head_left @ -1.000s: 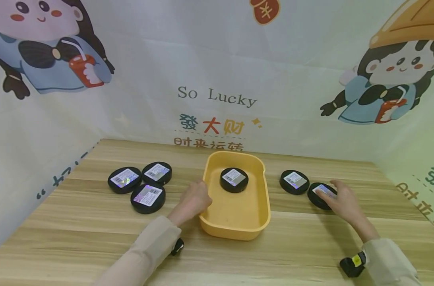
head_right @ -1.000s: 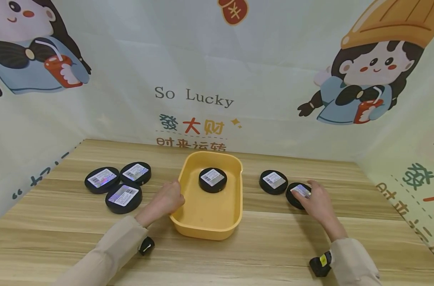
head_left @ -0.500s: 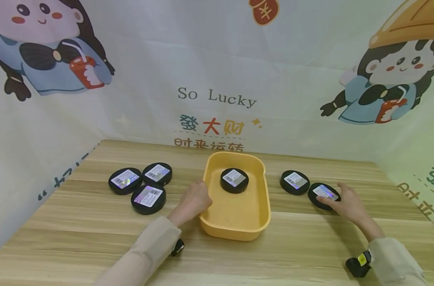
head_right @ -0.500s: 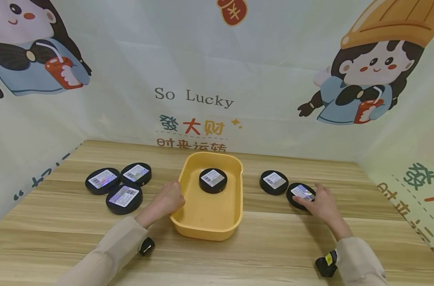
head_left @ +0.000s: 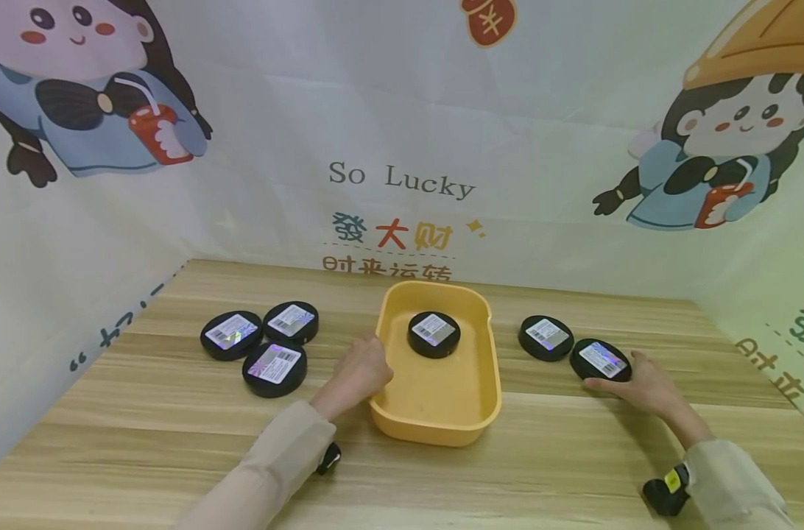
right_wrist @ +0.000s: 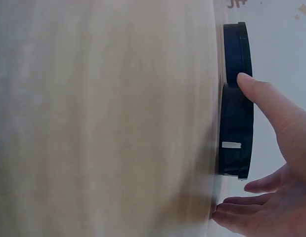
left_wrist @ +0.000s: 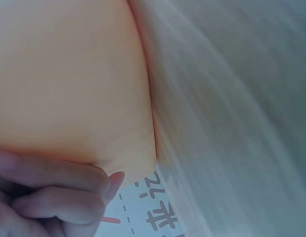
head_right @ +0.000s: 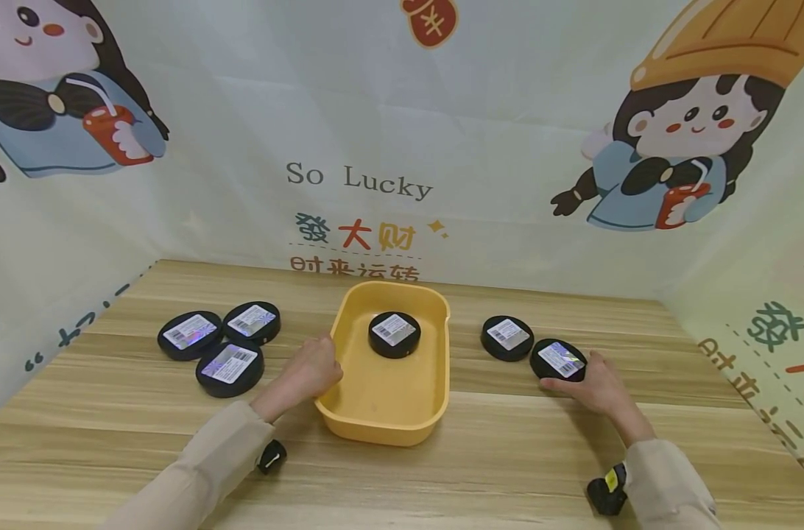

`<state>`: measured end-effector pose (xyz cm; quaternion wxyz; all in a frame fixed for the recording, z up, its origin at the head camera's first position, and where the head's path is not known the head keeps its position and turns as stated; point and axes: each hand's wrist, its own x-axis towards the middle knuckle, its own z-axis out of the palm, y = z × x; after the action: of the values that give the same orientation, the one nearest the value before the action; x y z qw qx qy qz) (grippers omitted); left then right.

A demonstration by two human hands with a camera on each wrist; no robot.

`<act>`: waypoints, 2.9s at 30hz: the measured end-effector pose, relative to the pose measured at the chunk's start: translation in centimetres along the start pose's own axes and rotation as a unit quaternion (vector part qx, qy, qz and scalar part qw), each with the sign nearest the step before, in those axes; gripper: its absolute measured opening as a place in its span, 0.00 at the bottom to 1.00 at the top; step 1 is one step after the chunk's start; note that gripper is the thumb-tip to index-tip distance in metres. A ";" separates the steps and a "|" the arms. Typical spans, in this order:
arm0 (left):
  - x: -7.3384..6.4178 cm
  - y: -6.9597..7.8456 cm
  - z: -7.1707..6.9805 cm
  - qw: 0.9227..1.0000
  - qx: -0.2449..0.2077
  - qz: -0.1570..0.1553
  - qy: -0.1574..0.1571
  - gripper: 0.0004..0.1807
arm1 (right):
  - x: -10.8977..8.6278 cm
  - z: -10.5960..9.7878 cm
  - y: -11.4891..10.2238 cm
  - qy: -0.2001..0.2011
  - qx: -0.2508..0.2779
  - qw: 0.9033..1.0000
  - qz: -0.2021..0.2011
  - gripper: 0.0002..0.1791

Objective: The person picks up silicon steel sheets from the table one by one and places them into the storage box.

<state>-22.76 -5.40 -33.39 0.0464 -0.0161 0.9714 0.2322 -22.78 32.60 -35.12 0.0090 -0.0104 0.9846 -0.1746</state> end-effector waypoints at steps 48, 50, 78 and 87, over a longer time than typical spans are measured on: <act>0.1 0.0 0.0 1.000 0.003 -0.008 0.002 0.16 | 1.3 -0.1 -2.2 -0.012 -0.049 0.998 0.039 0.37; 0.1 0.0 0.0 1.000 0.003 -0.007 0.003 0.16 | 1.2 -0.1 -2.2 -0.005 -0.051 0.998 0.038 0.36; 0.1 0.0 0.0 1.000 0.012 -0.011 0.004 0.18 | 0.4 0.7 -3.8 0.145 0.081 0.985 0.039 0.43; 0.2 -0.1 0.1 1.000 0.014 -0.004 0.004 0.17 | 0.4 1.0 -5.2 0.148 0.121 0.981 0.038 0.50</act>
<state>-22.95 -5.45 -33.59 0.0435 -0.0202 0.9746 0.2187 -23.07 27.32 -34.25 -0.1291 0.0546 0.9462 -0.2915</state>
